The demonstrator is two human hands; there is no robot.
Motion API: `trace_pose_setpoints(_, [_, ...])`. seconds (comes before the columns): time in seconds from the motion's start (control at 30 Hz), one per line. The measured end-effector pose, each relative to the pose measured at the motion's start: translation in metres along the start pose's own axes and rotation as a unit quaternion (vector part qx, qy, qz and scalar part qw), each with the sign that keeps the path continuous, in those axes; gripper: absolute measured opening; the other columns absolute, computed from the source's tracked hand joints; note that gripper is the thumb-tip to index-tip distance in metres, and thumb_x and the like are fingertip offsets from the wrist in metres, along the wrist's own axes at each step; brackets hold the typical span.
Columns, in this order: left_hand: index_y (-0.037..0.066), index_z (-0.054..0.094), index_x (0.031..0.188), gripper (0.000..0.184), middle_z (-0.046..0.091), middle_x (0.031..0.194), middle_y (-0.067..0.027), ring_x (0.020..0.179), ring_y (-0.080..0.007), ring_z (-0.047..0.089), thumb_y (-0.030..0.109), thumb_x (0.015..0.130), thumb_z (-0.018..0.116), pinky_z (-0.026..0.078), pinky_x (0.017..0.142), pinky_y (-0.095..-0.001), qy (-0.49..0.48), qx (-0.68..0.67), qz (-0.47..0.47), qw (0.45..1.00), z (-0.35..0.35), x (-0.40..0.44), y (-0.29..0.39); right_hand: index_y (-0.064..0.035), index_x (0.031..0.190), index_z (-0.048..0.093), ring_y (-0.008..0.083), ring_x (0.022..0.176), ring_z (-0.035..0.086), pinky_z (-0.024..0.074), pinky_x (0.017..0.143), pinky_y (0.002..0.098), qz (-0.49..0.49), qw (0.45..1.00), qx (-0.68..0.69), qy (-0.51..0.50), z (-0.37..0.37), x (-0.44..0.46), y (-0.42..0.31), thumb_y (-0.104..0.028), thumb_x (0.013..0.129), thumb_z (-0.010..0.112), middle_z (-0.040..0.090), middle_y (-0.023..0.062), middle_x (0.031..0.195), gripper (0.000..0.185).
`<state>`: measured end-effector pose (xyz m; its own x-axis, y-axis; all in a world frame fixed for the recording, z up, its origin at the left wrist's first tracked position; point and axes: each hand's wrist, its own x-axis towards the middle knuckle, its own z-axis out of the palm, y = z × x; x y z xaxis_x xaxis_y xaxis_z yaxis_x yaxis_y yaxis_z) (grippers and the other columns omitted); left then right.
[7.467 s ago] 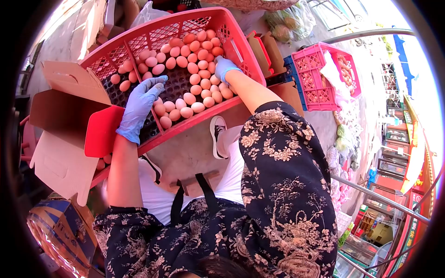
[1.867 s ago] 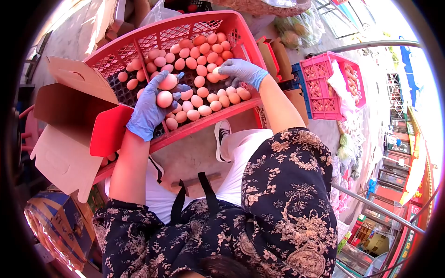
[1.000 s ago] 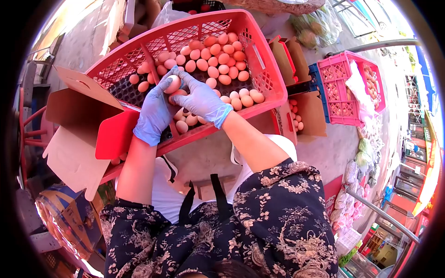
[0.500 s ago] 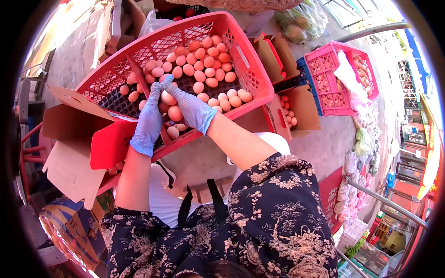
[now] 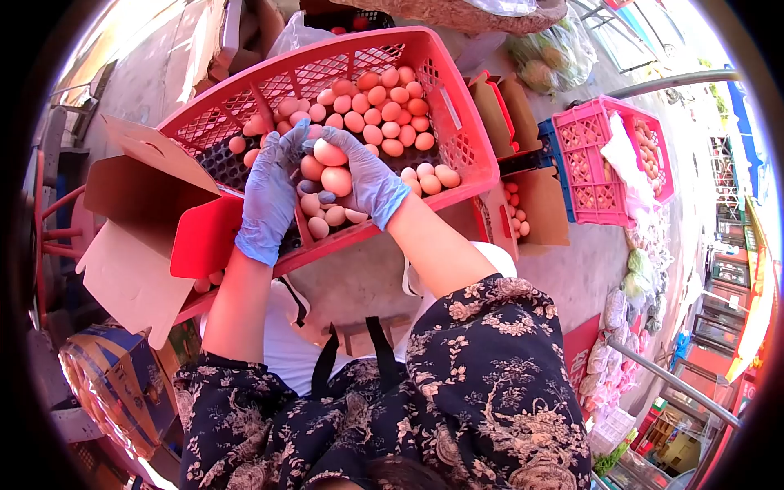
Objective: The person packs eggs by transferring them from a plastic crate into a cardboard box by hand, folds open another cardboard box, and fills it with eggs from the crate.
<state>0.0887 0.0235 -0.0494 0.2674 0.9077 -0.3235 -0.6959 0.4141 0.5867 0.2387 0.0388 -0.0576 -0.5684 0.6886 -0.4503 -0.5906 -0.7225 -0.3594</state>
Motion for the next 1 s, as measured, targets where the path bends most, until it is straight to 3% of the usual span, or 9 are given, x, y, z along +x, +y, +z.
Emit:
trace_pose_setpoints(0.13, [-0.003,0.047,0.131,0.044,0.054,0.128,-0.0101,0.121,-0.0202,0.048,0.028,0.101,0.036,0.029,0.109,-0.0324,-0.036,0.001,0.060,0.998,-0.018,-0.011,0.001,-0.0133,0.107,0.056,0.0296,0.086,0.061,0.0495,0.053,0.0333,-0.058,0.998,-0.007,-0.007,0.016,-0.011,-0.013,-0.046,0.083,0.063,0.059,0.0082,0.103,0.041])
trace_pose_setpoints(0.2, [-0.001,0.051,0.128,0.041,0.055,0.127,-0.0081,0.118,-0.0181,0.049,0.027,0.100,0.040,0.029,0.108,-0.0333,-0.032,0.028,0.076,0.996,-0.024,-0.033,0.007,-0.0112,0.105,0.055,0.0343,0.095,0.060,0.0549,0.067,0.0402,-0.014,0.977,-0.004,-0.214,0.032,-0.020,-0.021,-0.046,0.083,0.062,0.056,0.0130,0.111,0.041])
trace_pose_setpoints(0.3, [0.002,0.052,0.127,0.041,0.058,0.119,-0.0091,0.108,-0.0207,0.056,0.029,0.098,0.044,0.044,0.097,-0.0327,-0.053,0.061,0.043,0.996,-0.028,-0.077,0.022,-0.0086,0.103,0.054,0.0366,0.107,0.057,0.0546,0.083,0.0466,-0.124,0.969,-0.072,-0.200,0.098,-0.046,0.006,-0.046,0.081,0.063,0.051,0.0204,0.120,0.045])
trace_pose_setpoints(0.53, [0.001,0.047,0.131,0.044,0.054,0.125,-0.0075,0.111,-0.0176,0.054,0.029,0.097,0.048,0.045,0.096,-0.0315,-0.145,0.081,0.114,0.979,-0.042,-0.129,0.053,-0.0016,0.106,0.056,0.0223,0.077,0.065,0.0442,0.044,0.0199,-0.095,0.811,-0.531,-0.227,0.279,-0.017,0.048,-0.049,0.089,0.050,0.057,0.0246,0.111,0.051])
trace_pose_setpoints(0.73, [0.006,0.052,0.124,0.035,0.056,0.120,-0.0023,0.101,-0.0099,0.057,0.025,0.095,0.055,0.051,0.088,-0.0269,-0.135,-0.111,0.044,0.984,-0.059,-0.122,0.052,-0.0103,0.099,0.065,0.0164,0.073,0.062,0.0485,0.057,0.0256,0.110,0.635,-0.762,-0.068,0.338,0.096,0.131,-0.048,0.080,0.066,0.062,0.0015,0.083,0.042])
trace_pose_setpoints(0.8, [0.008,0.053,0.122,0.033,0.058,0.116,-0.0019,0.101,-0.0095,0.057,0.026,0.094,0.056,0.051,0.087,-0.0264,-0.115,-0.057,-0.011,0.992,-0.060,-0.118,0.058,-0.0109,0.102,0.065,0.0173,0.073,0.059,0.0465,0.058,0.0254,0.186,0.626,-0.757,-0.026,0.323,0.125,0.142,-0.053,0.075,0.069,0.060,0.0006,0.081,0.050])
trace_pose_setpoints(0.87, [0.005,0.058,0.116,0.035,0.064,0.102,-0.0061,0.091,-0.0146,0.062,0.031,0.092,0.058,0.049,0.082,-0.0297,-0.193,0.165,0.114,0.961,-0.068,-0.141,0.060,-0.0111,0.106,0.064,0.0185,0.076,0.060,0.0447,0.054,0.0254,0.203,0.657,-0.724,-0.051,0.297,0.144,0.153,-0.054,0.075,0.069,0.060,0.0018,0.083,0.052])
trace_pose_setpoints(0.93, [0.009,0.067,0.102,0.036,0.064,0.081,-0.0125,0.081,-0.0207,0.062,0.041,0.090,0.055,0.051,0.072,-0.0319,-0.174,0.485,0.227,0.826,-0.074,-0.173,0.064,-0.0120,0.108,0.063,0.0193,0.077,0.060,0.0439,0.053,0.0255,0.207,0.664,-0.718,-0.034,0.279,0.150,0.163,-0.054,0.075,0.069,0.060,0.0018,0.085,0.054])
trace_pose_setpoints(1.0, [0.009,0.065,0.106,0.027,0.064,0.086,-0.0135,0.081,-0.0281,0.063,0.028,0.088,0.060,0.050,0.077,-0.0345,-0.210,0.657,0.149,0.709,-0.065,-0.226,0.100,-0.0129,0.110,0.063,0.0200,0.077,0.060,0.0431,0.051,0.0257,0.210,0.681,-0.701,-0.009,0.270,0.156,0.168,-0.054,0.075,0.069,0.061,0.0017,0.086,0.055])
